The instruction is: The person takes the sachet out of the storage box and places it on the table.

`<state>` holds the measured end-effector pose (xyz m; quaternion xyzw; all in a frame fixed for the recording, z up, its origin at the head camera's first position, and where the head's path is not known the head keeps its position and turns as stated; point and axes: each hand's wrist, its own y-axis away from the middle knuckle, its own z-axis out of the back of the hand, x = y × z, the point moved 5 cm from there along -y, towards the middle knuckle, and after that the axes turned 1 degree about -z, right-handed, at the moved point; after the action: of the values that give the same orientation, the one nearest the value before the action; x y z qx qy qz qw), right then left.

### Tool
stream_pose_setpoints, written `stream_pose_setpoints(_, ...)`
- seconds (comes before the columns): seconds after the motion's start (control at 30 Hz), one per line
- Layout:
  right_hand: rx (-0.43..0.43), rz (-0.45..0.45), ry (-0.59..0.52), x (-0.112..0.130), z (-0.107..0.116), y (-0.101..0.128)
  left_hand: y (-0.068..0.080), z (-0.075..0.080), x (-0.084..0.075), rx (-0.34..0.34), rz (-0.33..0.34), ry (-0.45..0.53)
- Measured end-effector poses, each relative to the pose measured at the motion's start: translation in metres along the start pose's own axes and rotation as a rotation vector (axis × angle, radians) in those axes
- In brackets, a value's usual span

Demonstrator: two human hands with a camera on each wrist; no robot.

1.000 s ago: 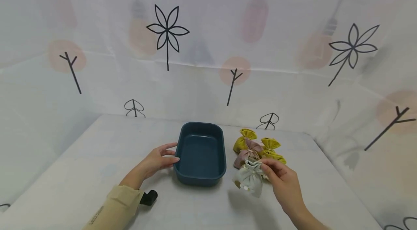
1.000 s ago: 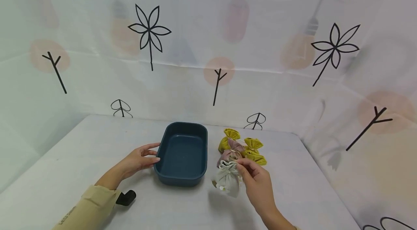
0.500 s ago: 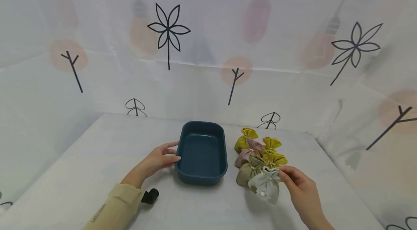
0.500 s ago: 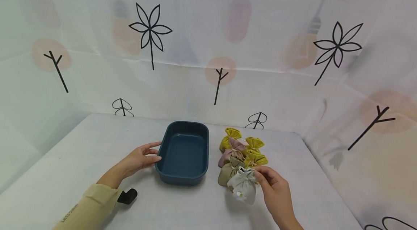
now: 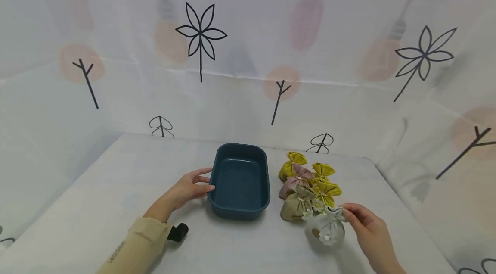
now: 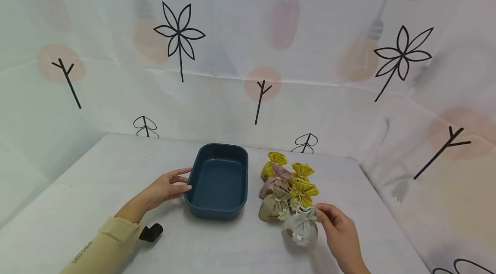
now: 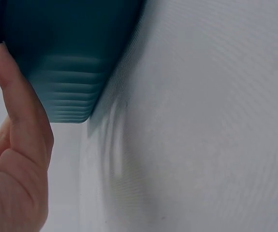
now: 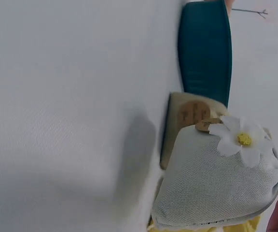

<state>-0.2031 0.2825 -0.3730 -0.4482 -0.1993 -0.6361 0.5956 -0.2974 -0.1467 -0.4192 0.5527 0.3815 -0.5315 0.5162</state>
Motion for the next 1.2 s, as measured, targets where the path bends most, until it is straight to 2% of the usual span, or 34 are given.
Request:
stream_pose_setpoints(0.17,-0.012,-0.005,0.036,-0.013,0.002,-0.007,0.000,0.000,-0.001,0.002,-0.002,0.007)
stream_pose_setpoints(0.3,-0.011,-0.027,0.039,-0.033,-0.004,-0.017,-0.001,0.000,0.000,0.002,-0.006,0.007)
stream_pose_setpoints(0.53,-0.023,-0.022,0.037,-0.034,-0.012,-0.025,-0.002,-0.001,0.002,-0.002,0.005,0.016)
stream_pose_setpoints(0.73,-0.049,-0.014,0.059,-0.078,-0.020,-0.043,-0.001,0.000,0.001,0.013,-0.006,0.015)
stream_pose_setpoints(0.9,-0.032,-0.039,0.017,-0.091,-0.020,-0.050,-0.001,0.001,0.001,-0.001,-0.007,0.013)
stream_pose_setpoints(1.0,-0.028,-0.072,0.004,-0.088,-0.020,-0.049,0.000,0.002,0.002,-0.025,-0.001,0.017)
stream_pose_setpoints(1.2,0.038,-0.150,-0.083,-0.051,-0.008,-0.039,0.004,0.000,0.000,-0.048,-0.011,-0.001)
